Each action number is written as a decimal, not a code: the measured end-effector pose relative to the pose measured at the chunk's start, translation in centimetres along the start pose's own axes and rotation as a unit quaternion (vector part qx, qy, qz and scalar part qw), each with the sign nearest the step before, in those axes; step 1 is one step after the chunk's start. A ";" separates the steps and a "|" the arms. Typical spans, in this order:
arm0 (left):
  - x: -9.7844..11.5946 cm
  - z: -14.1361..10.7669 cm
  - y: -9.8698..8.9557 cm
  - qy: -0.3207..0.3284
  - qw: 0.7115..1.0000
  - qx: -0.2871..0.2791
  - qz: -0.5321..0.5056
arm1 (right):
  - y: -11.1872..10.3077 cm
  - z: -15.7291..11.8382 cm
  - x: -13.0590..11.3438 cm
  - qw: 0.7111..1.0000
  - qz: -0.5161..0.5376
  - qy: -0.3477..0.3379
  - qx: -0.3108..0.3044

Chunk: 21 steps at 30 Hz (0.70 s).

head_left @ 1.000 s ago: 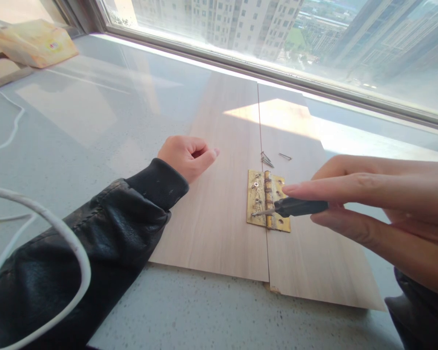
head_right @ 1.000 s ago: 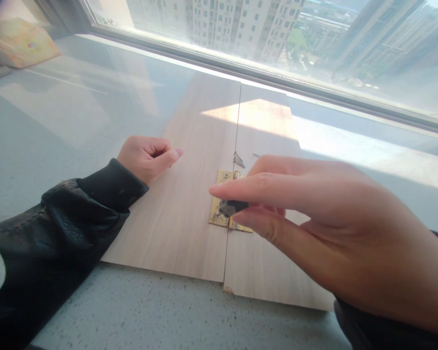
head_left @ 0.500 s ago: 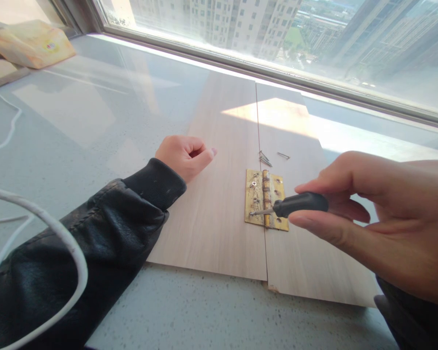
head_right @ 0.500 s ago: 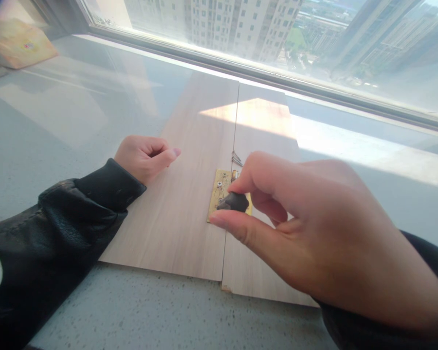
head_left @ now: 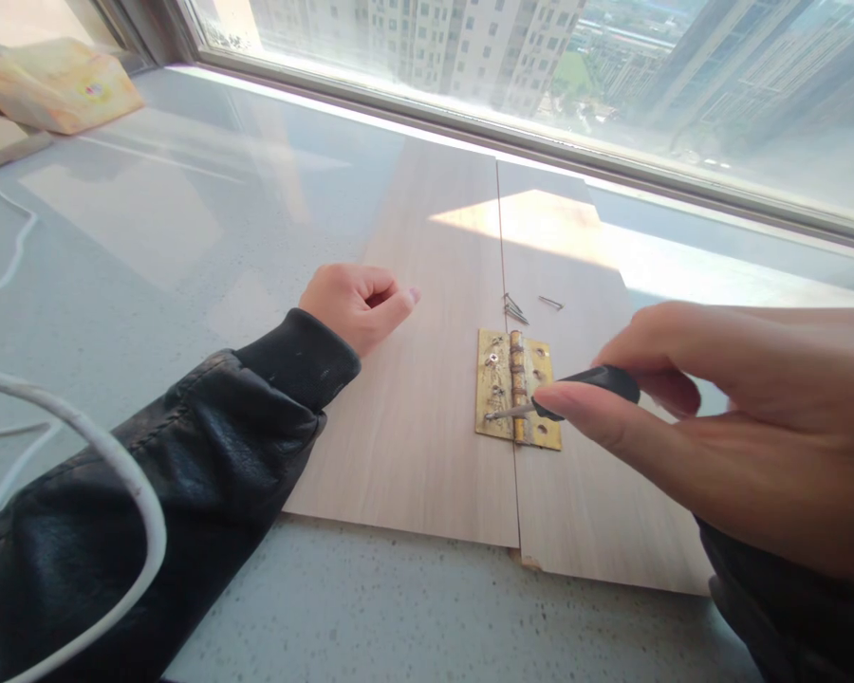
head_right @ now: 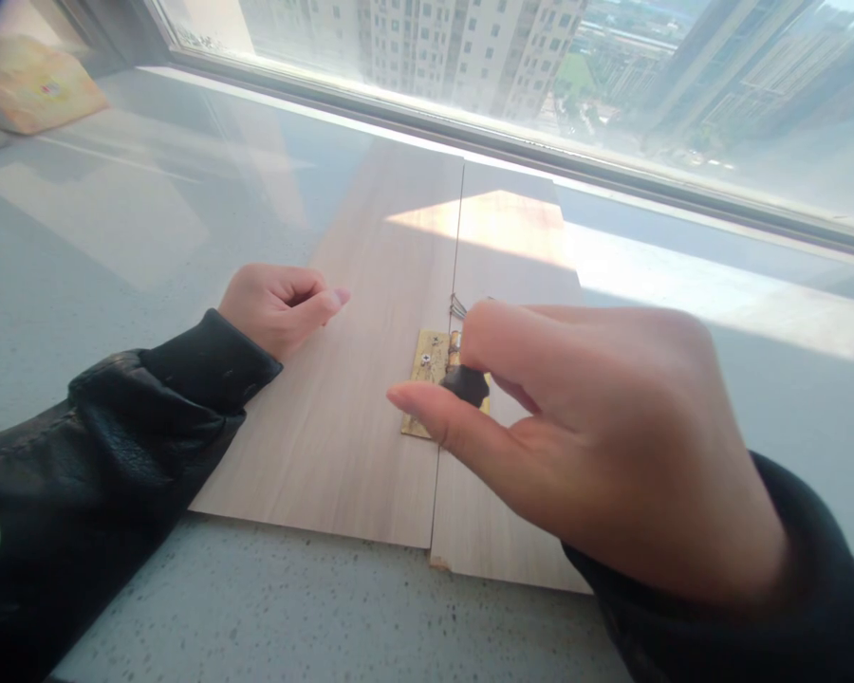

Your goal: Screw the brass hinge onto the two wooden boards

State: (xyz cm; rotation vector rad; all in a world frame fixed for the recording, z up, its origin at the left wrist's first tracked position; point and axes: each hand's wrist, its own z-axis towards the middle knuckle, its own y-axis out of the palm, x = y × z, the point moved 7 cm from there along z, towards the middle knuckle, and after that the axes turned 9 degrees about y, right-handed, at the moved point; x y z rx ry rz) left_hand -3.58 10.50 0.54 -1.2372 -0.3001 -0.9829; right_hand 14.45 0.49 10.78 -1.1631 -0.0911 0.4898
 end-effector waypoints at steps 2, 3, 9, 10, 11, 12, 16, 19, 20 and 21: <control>0.1 0.0 0.0 0.004 1.000 0.000 -0.001 | 0.1 0.0 -0.2 1.000 0.023 -0.011 -0.008; 0.1 0.0 0.0 0.004 1.000 0.002 -0.001 | 0.2 -0.1 -0.3 0.999 0.042 -0.016 -0.020; 0.3 -0.1 -0.1 0.011 1.000 0.009 -0.005 | 0.4 -0.8 -0.1 0.980 0.146 -0.020 -0.132; 0.2 0.0 -0.1 0.013 1.000 0.010 -0.003 | 0.5 -0.9 0.0 0.977 0.147 -0.012 -0.155; 0.2 0.0 -0.1 0.016 1.000 0.010 -0.002 | 0.5 -1.0 0.2 0.974 0.142 -0.007 -0.175; 0.2 0.0 -0.1 0.019 1.000 0.011 0.000 | 0.5 -1.1 0.3 0.973 0.133 -0.003 -0.187; 0.0 0.2 0.0 0.031 1.000 0.003 -0.001 | 0.3 -1.3 0.7 0.977 0.115 -0.018 -0.180; 0.0 0.2 0.0 0.025 1.000 0.000 0.003 | 0.3 -1.3 0.6 0.980 0.105 -0.036 -0.167; -0.1 0.2 0.0 0.019 1.000 0.000 0.005 | 0.3 -1.2 0.5 0.982 0.099 -0.041 -0.157; -0.1 0.2 0.0 0.015 1.000 0.001 0.006 | 0.3 -1.1 0.3 0.984 0.091 -0.046 -0.146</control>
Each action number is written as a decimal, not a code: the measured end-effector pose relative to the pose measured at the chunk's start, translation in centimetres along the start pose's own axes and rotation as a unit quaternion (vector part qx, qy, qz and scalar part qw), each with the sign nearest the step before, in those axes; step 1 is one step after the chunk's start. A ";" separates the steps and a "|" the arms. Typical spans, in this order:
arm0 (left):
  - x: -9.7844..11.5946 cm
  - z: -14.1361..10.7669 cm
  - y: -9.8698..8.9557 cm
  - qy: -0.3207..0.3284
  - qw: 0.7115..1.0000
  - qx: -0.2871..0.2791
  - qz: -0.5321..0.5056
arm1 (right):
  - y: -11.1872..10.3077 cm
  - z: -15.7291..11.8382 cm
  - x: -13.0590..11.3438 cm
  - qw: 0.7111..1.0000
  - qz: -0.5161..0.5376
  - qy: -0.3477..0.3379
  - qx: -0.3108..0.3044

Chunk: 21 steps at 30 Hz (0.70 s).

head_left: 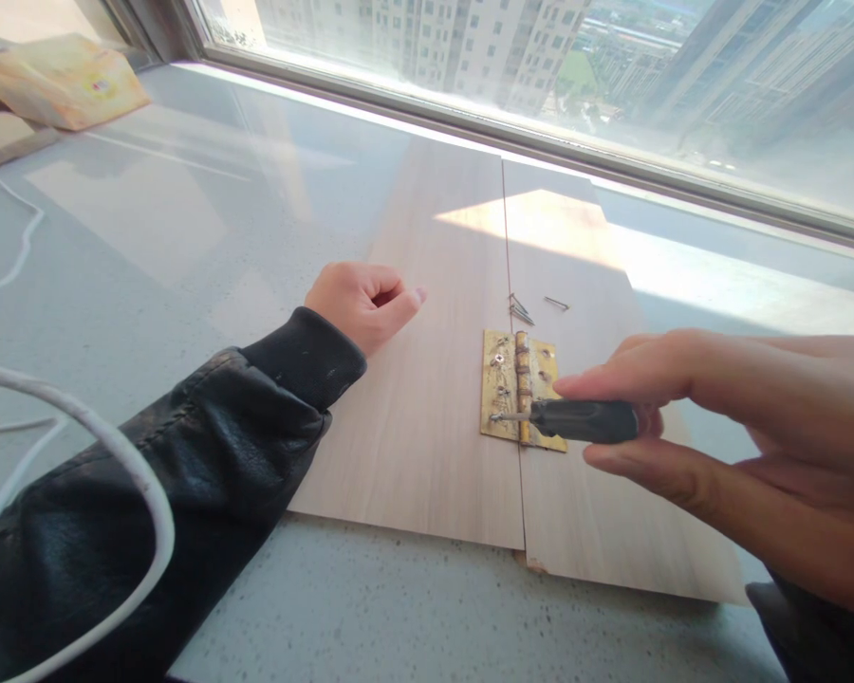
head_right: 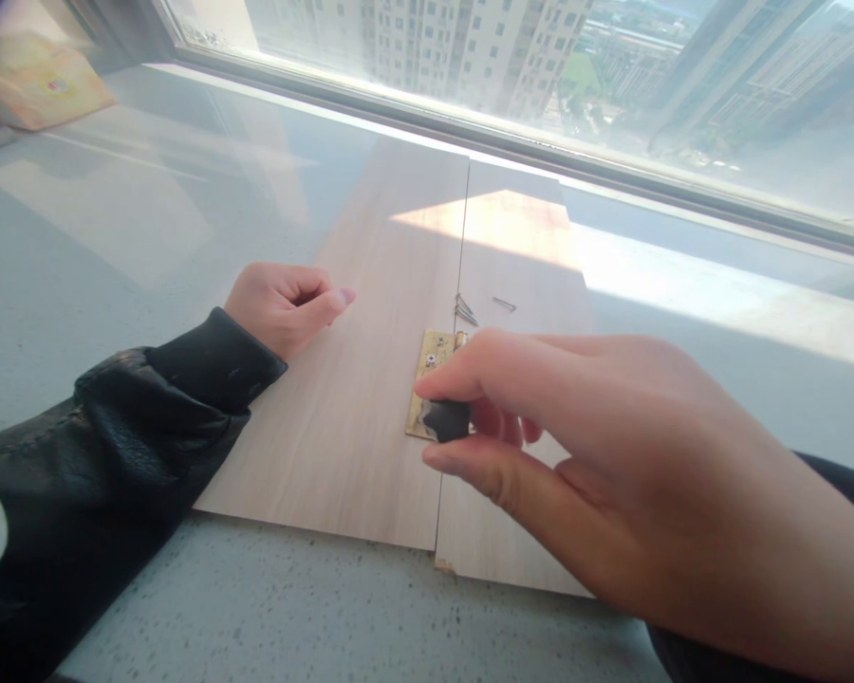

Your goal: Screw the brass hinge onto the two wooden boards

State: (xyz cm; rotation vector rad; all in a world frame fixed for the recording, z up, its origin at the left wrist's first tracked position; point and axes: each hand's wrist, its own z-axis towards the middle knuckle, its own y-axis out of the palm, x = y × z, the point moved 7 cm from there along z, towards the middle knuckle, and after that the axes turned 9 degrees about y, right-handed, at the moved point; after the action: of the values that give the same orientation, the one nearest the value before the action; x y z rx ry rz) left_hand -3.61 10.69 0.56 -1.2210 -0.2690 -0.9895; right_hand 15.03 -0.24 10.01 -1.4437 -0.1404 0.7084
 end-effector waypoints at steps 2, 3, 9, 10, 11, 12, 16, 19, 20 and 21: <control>0.1 0.0 0.0 -0.001 1.000 -0.001 -0.002 | 0.1 0.2 -0.3 1.000 -0.016 -0.003 0.013; 0.1 0.0 0.0 -0.002 1.000 -0.003 -0.003 | 0.2 0.3 -0.5 1.000 -0.022 -0.007 0.013; 0.2 -0.2 0.1 -0.021 1.000 -0.008 -0.010 | 0.0 0.9 -0.5 0.992 -0.064 0.015 0.104; 0.2 -0.2 0.0 -0.022 1.000 -0.007 -0.012 | 0.0 1.0 -0.4 0.991 -0.066 0.026 0.112; 0.2 -0.2 0.0 -0.021 1.000 -0.005 -0.012 | 0.0 1.1 -0.3 0.991 -0.067 0.032 0.114; 0.1 -0.1 0.1 -0.019 1.000 -0.005 -0.011 | 0.1 1.2 -0.3 0.991 -0.071 0.038 0.111; -0.2 0.0 0.2 -0.005 1.000 -0.004 -0.012 | 0.2 1.2 -0.5 0.990 -0.087 0.039 0.103; -0.2 0.1 0.1 0.003 1.000 -0.001 -0.013 | 0.2 1.1 -0.4 0.991 -0.077 0.040 0.106; -0.2 0.1 0.1 0.007 1.000 0.001 -0.011 | 0.2 1.1 -0.3 0.991 -0.070 0.043 0.106; -0.1 0.1 0.1 0.009 1.000 0.000 -0.009 | 0.2 1.0 -0.2 0.992 -0.056 0.042 0.107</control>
State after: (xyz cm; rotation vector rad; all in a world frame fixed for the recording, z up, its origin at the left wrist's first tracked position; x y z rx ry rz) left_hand -3.55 10.81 0.45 -1.2108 -0.2666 -1.0149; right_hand 14.29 0.46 10.08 -1.2482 -0.0768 0.5523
